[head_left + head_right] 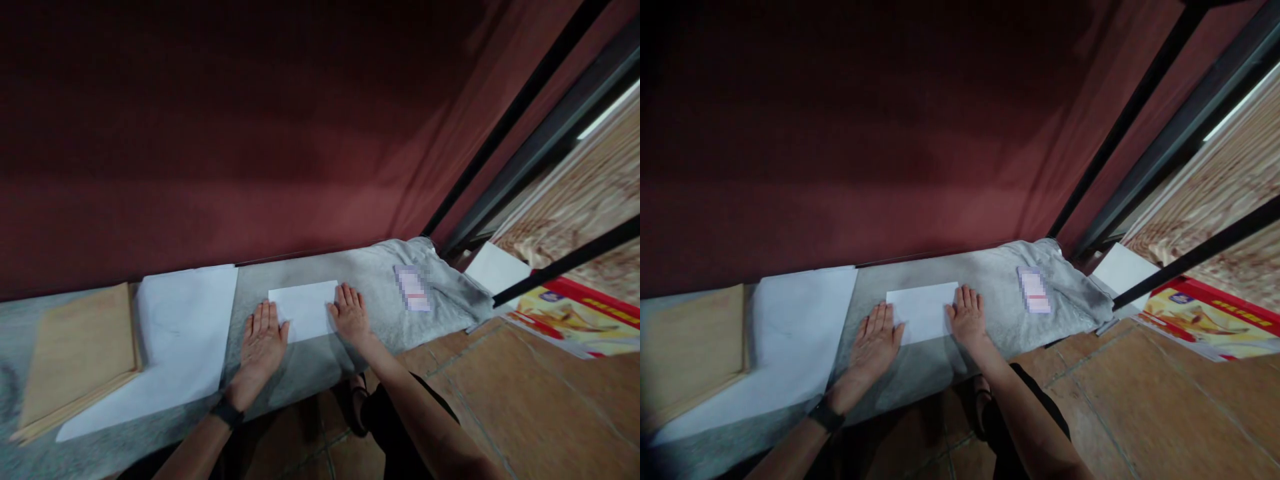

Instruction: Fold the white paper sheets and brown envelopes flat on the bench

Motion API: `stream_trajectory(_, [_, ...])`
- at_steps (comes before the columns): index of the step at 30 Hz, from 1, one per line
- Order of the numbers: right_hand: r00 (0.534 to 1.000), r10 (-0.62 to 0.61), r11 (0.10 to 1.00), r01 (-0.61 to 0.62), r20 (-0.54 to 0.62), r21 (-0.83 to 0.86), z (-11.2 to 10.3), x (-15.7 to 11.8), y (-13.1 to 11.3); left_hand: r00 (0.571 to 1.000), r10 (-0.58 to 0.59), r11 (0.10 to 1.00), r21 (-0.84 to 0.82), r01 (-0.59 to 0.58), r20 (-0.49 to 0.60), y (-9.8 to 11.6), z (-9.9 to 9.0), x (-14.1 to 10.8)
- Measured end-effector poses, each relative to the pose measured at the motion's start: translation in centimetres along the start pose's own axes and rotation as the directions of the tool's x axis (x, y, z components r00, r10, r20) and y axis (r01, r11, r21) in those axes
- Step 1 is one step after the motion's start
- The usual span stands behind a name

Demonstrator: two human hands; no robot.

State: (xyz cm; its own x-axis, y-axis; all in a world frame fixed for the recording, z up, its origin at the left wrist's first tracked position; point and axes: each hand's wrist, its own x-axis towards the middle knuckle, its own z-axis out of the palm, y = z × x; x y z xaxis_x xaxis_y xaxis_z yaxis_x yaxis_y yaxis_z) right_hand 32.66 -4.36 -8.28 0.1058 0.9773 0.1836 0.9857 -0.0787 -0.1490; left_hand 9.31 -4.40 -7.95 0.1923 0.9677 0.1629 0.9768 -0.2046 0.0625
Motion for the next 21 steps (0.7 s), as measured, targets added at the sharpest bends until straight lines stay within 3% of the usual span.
stream_trajectory(2, [0.999, -0.017, 1.000, 0.017, -0.031, -0.001, -0.2, 0.0, -0.4, 0.999, 0.019, 1.000, -0.020, -0.020, -0.036, 0.6, -0.1, -0.1])
stream_trajectory(5, [0.988, -0.143, 0.989, 0.145, -0.050, 0.039, -0.1, -0.3, -1.9, 0.988, 0.134, 0.987, -0.074, -0.140, -0.074, 2.0, -0.1, -0.4])
stream_trajectory(10, [0.952, -0.306, 0.948, 0.305, -0.006, 0.087, 0.8, -1.6, -3.9, 0.982, 0.185, 0.977, -0.104, -0.188, -0.033, 2.9, 0.4, -1.0])
stream_trajectory(21, [0.979, -0.204, 0.979, 0.204, -0.030, 0.007, 0.8, -1.7, -2.2, 0.996, 0.091, 0.993, -0.084, -0.089, 0.023, 0.3, 0.4, -1.3])
